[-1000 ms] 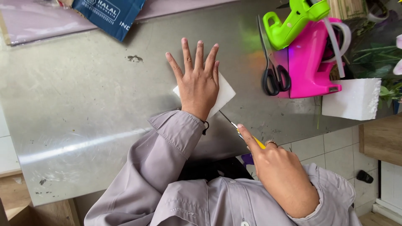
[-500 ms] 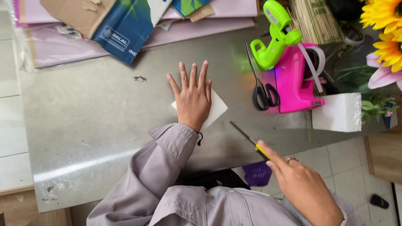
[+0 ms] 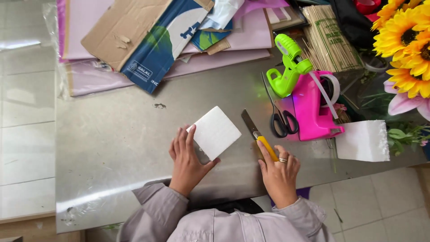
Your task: The person uses a utility knife to cut a white foam block into smaller pieces. They then use scissors to cut a piece of cardboard to size and wrap it around one of the foam pieces.
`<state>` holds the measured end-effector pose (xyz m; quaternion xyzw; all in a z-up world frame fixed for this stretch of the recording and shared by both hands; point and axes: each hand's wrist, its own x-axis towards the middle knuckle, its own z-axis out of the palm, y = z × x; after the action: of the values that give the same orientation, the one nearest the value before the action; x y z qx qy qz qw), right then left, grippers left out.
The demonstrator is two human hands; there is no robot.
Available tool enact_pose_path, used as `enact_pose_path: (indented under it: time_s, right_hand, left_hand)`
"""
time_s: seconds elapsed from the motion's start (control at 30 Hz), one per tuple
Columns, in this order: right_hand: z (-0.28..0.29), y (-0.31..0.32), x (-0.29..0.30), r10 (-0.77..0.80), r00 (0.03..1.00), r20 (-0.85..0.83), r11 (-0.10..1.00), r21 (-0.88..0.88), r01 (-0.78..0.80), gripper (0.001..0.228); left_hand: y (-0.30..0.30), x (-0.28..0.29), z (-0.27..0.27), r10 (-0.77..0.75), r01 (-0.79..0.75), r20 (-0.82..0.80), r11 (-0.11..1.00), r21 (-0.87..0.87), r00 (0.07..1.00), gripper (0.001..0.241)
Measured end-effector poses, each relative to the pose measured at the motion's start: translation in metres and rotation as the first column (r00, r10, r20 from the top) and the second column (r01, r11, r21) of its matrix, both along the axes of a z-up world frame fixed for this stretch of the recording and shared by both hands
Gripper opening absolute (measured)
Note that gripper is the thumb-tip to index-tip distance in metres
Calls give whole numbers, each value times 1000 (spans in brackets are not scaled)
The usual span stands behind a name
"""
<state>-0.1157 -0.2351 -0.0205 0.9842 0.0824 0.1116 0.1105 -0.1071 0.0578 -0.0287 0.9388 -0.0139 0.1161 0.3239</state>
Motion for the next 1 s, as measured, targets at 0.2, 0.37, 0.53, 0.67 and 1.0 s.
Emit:
enact_pose_path:
  time_s: [0.2,0.37,0.53,0.67,1.0]
  right_hand:
    - [61,17,40,298,901,-315,415,893,175,76]
    - [99,33,58,486,735,-474,-251,729,636,94]
    - [106,21,51,443,799,-406,-369,730,576,90]
    - [111,5,47,444,789,-426,-385,704,597,86]
    - [96,-28,51,526,722,-449,-501,523,690,72]
  left_hand:
    - [6,-3,37,-148,181,204,971,-155,968,128]
    - [-4,-4,80,-234,300,328,939,-170,915,133]
    - [-31,-2,110,-175,124,19,609,-784,984,145]
    - [-50,0,109,-272,-189,-228,161,-969,935,101]
    - [-57,-4,82,-351,-189,-183,18,-982,918,65]
